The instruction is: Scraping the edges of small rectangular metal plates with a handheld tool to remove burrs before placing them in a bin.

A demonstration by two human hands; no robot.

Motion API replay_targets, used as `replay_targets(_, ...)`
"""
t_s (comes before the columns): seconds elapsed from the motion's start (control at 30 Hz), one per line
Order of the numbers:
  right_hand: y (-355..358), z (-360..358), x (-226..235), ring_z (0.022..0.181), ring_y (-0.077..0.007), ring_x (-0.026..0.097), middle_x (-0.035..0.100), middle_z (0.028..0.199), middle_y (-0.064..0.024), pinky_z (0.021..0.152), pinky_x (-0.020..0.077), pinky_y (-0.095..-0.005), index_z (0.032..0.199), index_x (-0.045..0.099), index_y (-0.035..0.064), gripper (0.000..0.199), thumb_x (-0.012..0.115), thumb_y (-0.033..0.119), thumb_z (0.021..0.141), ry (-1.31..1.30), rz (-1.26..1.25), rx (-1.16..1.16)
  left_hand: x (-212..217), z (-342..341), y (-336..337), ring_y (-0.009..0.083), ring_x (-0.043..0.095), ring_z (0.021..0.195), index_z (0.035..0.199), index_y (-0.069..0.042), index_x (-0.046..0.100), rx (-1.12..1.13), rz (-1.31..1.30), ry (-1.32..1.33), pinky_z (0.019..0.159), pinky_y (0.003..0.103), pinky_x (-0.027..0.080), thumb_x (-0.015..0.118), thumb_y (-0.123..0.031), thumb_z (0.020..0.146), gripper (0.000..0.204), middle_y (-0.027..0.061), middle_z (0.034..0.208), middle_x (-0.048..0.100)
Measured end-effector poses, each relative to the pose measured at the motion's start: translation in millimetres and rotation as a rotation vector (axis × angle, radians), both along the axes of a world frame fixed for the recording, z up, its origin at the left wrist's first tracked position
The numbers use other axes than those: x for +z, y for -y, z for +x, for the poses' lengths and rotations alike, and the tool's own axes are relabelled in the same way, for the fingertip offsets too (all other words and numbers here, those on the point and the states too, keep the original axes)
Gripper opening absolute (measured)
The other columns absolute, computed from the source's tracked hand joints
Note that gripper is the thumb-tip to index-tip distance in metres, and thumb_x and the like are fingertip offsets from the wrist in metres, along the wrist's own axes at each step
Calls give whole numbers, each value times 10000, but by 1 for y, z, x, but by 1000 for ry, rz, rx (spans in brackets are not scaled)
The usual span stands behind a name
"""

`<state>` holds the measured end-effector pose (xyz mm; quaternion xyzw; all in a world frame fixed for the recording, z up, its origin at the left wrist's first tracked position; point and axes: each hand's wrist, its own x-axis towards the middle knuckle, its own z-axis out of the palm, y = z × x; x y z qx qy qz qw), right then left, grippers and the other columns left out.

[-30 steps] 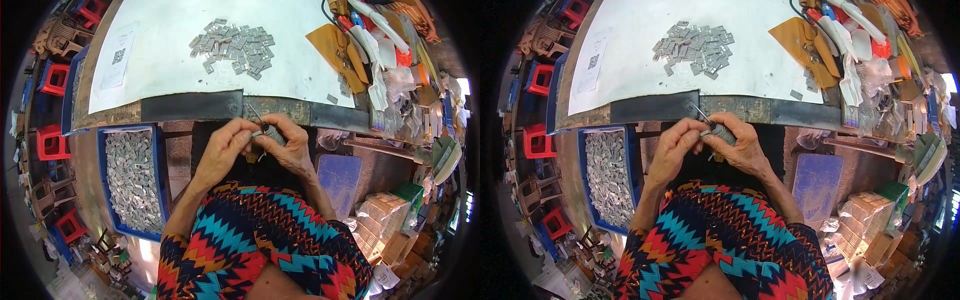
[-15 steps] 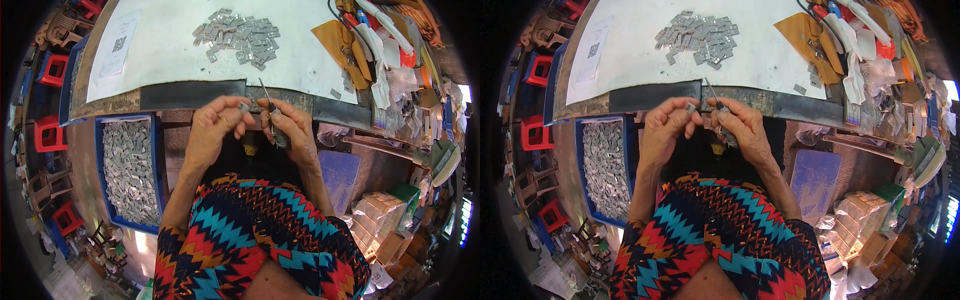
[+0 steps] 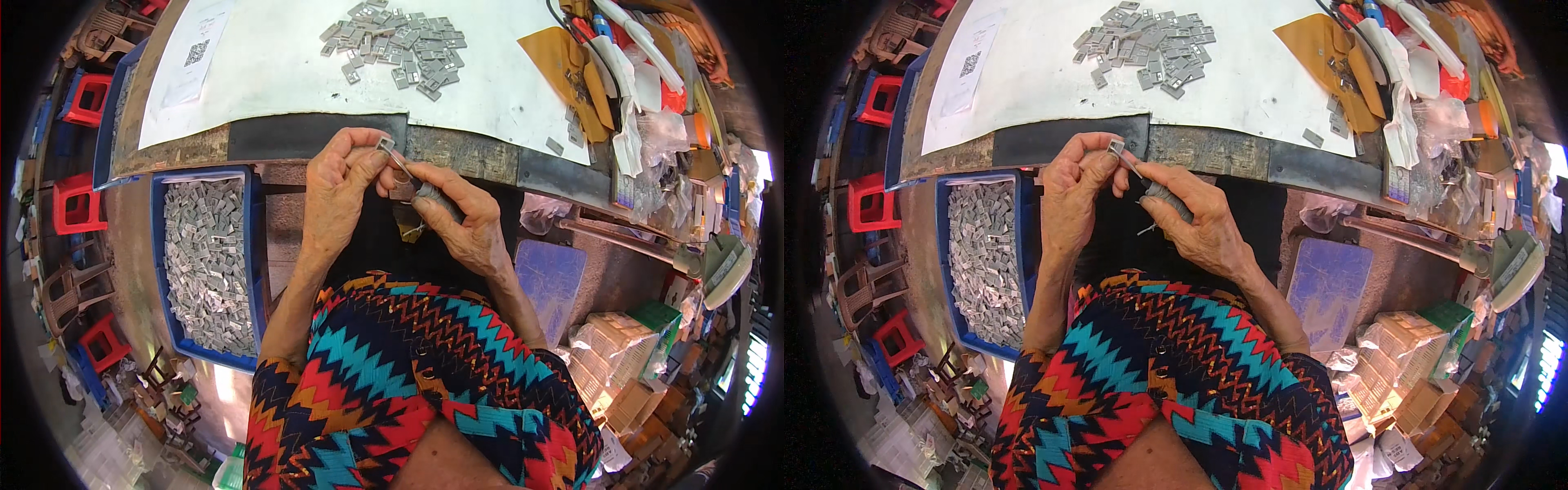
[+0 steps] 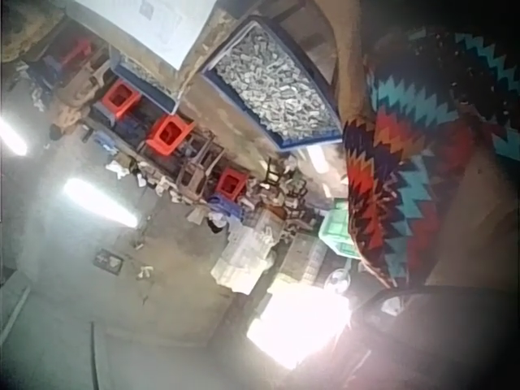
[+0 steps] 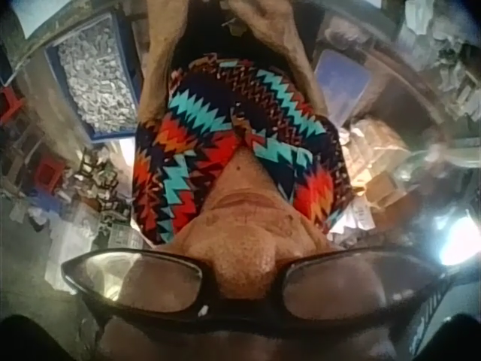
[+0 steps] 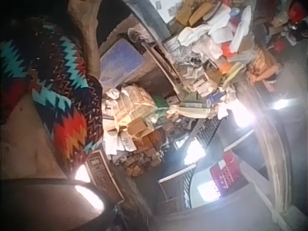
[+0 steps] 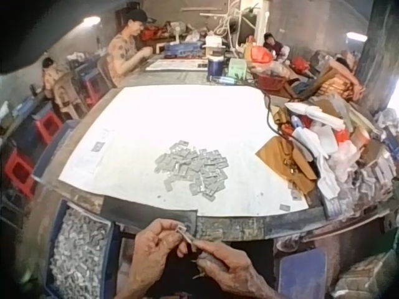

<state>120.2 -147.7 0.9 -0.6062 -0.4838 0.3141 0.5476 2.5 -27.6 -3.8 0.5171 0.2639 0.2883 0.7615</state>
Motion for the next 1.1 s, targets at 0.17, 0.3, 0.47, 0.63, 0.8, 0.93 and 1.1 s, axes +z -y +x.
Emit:
replay_targets(0.17,0,0,-3,795,-138,557,596,932,-103,683,446,-250,1128,532,3,347,587,24,787,-8,23,-5,-2,1,1,61,524,639,995,40,504,16,50,-32,576,187,433,508,-77,878,166,75,834,620)
replay_targets(0.3,2,2,2,951,-145,548,593,1038,-100,836,416,-265,1125,543,-6,322,567,67,812,-26,-72,19,-2,0,1,57,524,643,985,35,510,25,71,-53,578,186,433,508,-75,878,153,69,836,624)
replay_targets(0.47,2,3,-2,944,-161,559,597,1029,-109,832,420,-268,1115,550,-7,318,571,70,807,7,-60,29,-4,0,1,54,522,642,976,27,516,35,76,-56,578,182,432,508,-72,878,140,65,834,626)
replay_targets(0.63,3,4,-1,946,-165,561,600,1021,-113,830,421,-264,1109,553,-10,313,570,64,806,28,-93,26,-1,0,3,47,518,641,970,17,520,44,163,-120,577,176,431,505,-64,877,124,57,832,629)
replay_targets(0.8,4,4,-1,873,-129,561,602,999,-95,770,439,-243,1114,555,-8,315,570,62,808,-18,-78,21,-2,0,2,52,524,641,963,19,519,41,134,-72,578,180,435,509,-66,876,122,65,831,630)
replay_targets(0.93,4,4,-3,759,-85,535,600,970,-70,667,437,-211,1121,559,1,315,569,60,812,-49,-69,26,-4,-1,-1,67,532,640,965,24,519,0,27,16,576,190,440,516,-75,875,134,84,833,628)
replay_targets(1.1,3,4,-1,735,-78,523,598,961,-65,643,429,-201,1122,561,4,311,564,57,815,-94,-87,33,-7,-2,-1,99,536,646,980,34,504,-27,3,27,573,210,434,527,-108,875,178,128,859,621)
